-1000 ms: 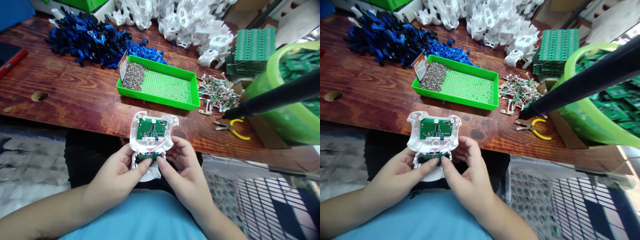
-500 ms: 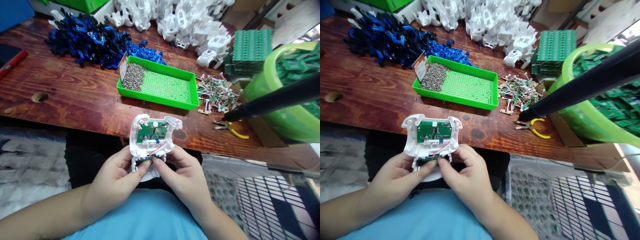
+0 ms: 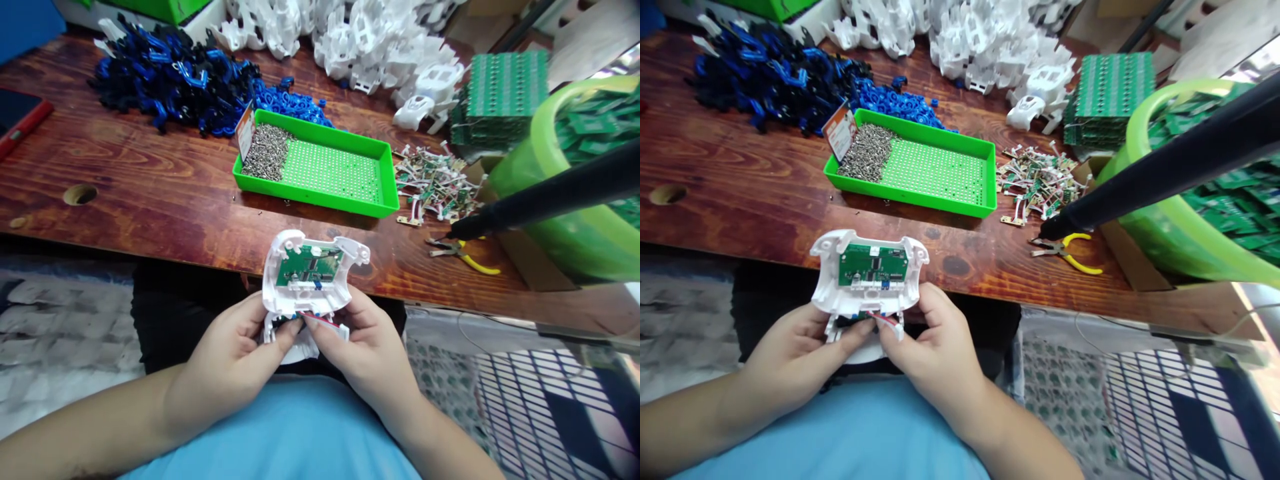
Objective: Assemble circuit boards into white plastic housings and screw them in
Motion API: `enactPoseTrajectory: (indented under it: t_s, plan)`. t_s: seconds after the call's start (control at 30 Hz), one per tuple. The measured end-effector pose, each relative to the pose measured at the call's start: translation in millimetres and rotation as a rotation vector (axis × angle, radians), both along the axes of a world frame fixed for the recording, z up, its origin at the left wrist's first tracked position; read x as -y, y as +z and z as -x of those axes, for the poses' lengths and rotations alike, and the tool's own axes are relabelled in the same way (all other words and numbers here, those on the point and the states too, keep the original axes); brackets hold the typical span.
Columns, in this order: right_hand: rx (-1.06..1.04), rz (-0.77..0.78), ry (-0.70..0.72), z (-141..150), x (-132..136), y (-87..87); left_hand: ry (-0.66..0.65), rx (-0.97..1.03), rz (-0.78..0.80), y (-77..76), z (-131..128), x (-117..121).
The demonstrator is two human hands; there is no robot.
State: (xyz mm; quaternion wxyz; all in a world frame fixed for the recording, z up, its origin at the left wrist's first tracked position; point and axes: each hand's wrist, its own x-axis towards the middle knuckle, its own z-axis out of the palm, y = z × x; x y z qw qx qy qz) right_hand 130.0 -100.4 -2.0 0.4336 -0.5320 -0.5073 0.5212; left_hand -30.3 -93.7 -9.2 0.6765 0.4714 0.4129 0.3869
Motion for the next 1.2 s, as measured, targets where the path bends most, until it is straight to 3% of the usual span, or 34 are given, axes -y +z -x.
enactPoseTrajectory:
  t_s: [0.1, 0.23, 0.27, 0.33, 0.43, 0.47, 0.5, 0.6, 0.67, 0.93, 1.07, 1.2]
  plan:
    - [-0.022, 0.016, -0.003, -0.1, -0.3, 1.6, 0.008, 0.094, 0.182, 4.5, -3.2, -3.3]
    - [0.030, 0.035, 0.129, -8.9, 3.0, 12.6, 0.049, 0.174, 0.380, 7.5, -1.7, -10.5]
    - [0.092, -0.014, 0.073, -14.2, 2.6, 15.9, 0.061, 0.189, 0.412, 7.8, -0.2, -11.9]
    - [0.252, -0.267, -0.277, -30.6, -4.0, 21.8, 0.079, 0.208, 0.472, 8.9, 2.5, -14.2]
    - [0.339, -0.921, -0.985, -70.0, -31.9, 29.4, 0.048, 0.215, 0.548, 13.2, 2.6, -18.3]
    - [0.297, -1.082, -1.005, -84.8, -44.2, 32.2, 0.027, 0.218, 0.560, 15.2, 1.2, -20.4]
    - [0.296, -1.130, -0.915, -98.5, -56.4, 35.2, 0.009, 0.222, 0.566, 17.1, -0.8, -22.9]
    - [0.246, -0.823, -0.661, -122.5, -84.6, 43.0, -0.056, 0.240, 0.560, 21.4, -8.1, -32.3]
    - [0.229, -0.681, -0.632, -121.9, -93.4, 45.1, -0.101, 0.260, 0.567, 22.0, -12.7, -39.0]
    - [0.094, -0.916, -0.739, -93.3, -122.8, 57.4, -0.054, 0.255, 0.591, 14.6, -34.0, -59.4]
    - [0.050, -0.967, -0.598, -87.5, -160.9, 58.1, -0.039, 0.243, 0.607, 10.4, -43.5, -61.6]
    - [0.163, -0.901, -0.566, -82.7, -193.0, 43.4, -0.015, 0.262, 0.667, 9.3, -46.3, -61.9]
